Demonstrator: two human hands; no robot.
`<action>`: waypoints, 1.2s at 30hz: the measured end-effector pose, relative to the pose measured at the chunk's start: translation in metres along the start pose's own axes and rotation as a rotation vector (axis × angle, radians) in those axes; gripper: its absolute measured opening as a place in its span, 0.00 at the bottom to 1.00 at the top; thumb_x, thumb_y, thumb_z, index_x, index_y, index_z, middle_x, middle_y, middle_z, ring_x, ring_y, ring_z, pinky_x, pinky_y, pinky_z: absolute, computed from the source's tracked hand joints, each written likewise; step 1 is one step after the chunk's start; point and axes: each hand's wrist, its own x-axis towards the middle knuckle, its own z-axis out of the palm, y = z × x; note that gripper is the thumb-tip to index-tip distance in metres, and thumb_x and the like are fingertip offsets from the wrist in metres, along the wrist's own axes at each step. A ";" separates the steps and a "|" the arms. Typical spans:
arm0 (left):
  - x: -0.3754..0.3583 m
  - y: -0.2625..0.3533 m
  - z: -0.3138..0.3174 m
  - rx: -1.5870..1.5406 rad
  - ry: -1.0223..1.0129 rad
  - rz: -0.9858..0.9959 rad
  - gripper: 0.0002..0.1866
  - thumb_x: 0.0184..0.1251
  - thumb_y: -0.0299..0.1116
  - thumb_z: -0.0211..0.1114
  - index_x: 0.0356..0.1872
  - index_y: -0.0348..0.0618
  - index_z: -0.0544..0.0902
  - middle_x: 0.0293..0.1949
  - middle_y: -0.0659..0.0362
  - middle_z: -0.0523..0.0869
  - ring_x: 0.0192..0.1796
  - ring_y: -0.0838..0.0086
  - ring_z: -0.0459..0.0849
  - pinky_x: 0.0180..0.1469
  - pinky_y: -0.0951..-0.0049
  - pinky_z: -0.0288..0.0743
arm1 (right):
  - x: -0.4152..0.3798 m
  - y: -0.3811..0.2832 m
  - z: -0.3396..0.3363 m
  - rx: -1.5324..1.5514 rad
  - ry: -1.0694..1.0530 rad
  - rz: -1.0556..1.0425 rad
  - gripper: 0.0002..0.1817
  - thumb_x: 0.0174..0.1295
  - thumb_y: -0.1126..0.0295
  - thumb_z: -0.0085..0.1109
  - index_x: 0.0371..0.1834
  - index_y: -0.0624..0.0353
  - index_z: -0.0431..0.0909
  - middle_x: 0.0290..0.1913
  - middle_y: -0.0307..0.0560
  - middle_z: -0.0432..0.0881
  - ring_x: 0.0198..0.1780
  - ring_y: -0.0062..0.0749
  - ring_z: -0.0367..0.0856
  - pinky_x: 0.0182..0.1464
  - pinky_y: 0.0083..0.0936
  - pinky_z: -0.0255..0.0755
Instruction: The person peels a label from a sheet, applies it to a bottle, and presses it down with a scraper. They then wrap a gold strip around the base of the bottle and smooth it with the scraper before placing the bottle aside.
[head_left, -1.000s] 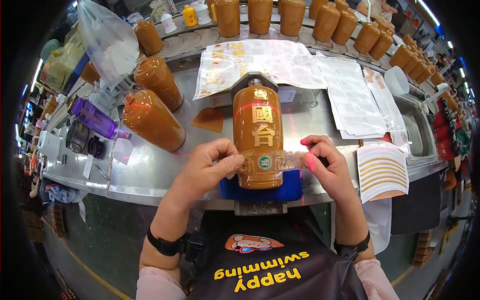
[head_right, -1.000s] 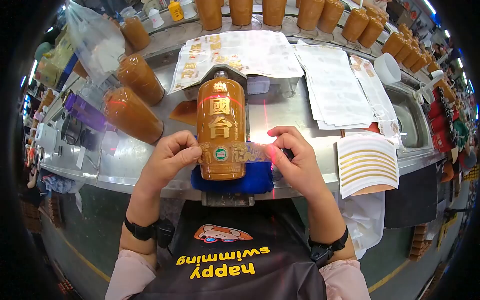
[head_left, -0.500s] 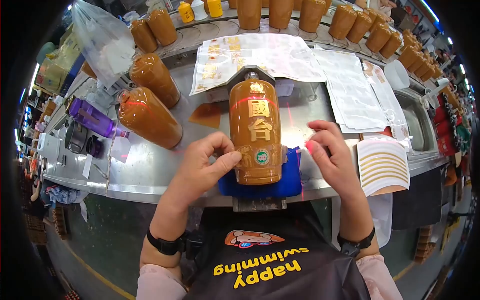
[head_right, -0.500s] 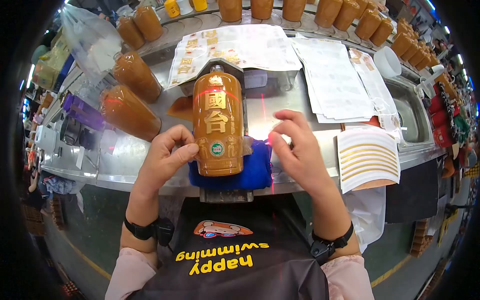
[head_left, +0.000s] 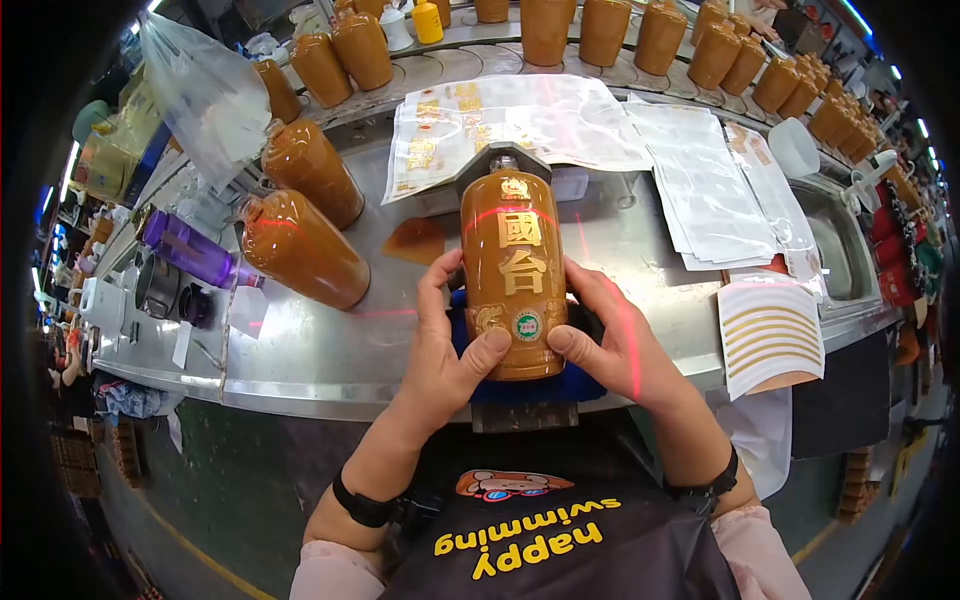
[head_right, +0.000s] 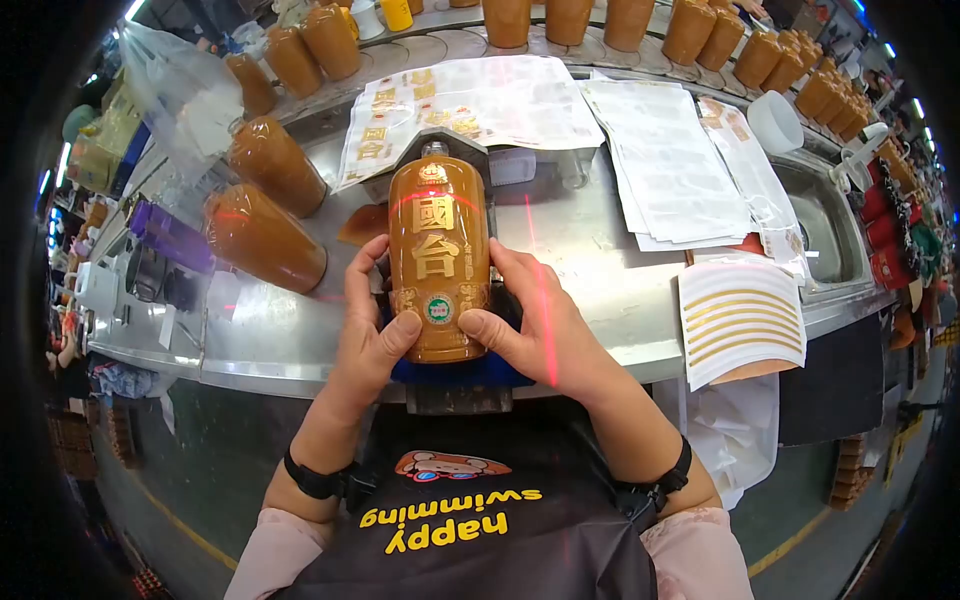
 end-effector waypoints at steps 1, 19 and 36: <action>0.000 0.000 0.000 0.006 -0.001 0.006 0.46 0.65 0.52 0.69 0.73 0.38 0.52 0.69 0.46 0.62 0.73 0.59 0.60 0.75 0.60 0.51 | 0.000 0.000 0.000 0.001 -0.001 0.002 0.43 0.65 0.50 0.64 0.73 0.71 0.59 0.65 0.65 0.71 0.68 0.52 0.68 0.69 0.40 0.62; 0.000 -0.001 0.002 0.017 0.020 0.008 0.50 0.62 0.56 0.70 0.73 0.37 0.52 0.68 0.45 0.63 0.73 0.59 0.59 0.75 0.60 0.50 | 0.008 -0.011 -0.002 0.017 0.012 -0.029 0.41 0.65 0.52 0.63 0.69 0.77 0.61 0.56 0.69 0.78 0.61 0.54 0.77 0.63 0.39 0.68; -0.001 -0.006 0.000 -0.109 0.018 -0.023 0.46 0.66 0.55 0.66 0.73 0.37 0.53 0.69 0.46 0.61 0.74 0.60 0.57 0.76 0.61 0.47 | 0.012 0.000 0.007 0.009 0.047 0.039 0.45 0.61 0.43 0.64 0.66 0.76 0.65 0.54 0.69 0.78 0.57 0.59 0.74 0.61 0.45 0.67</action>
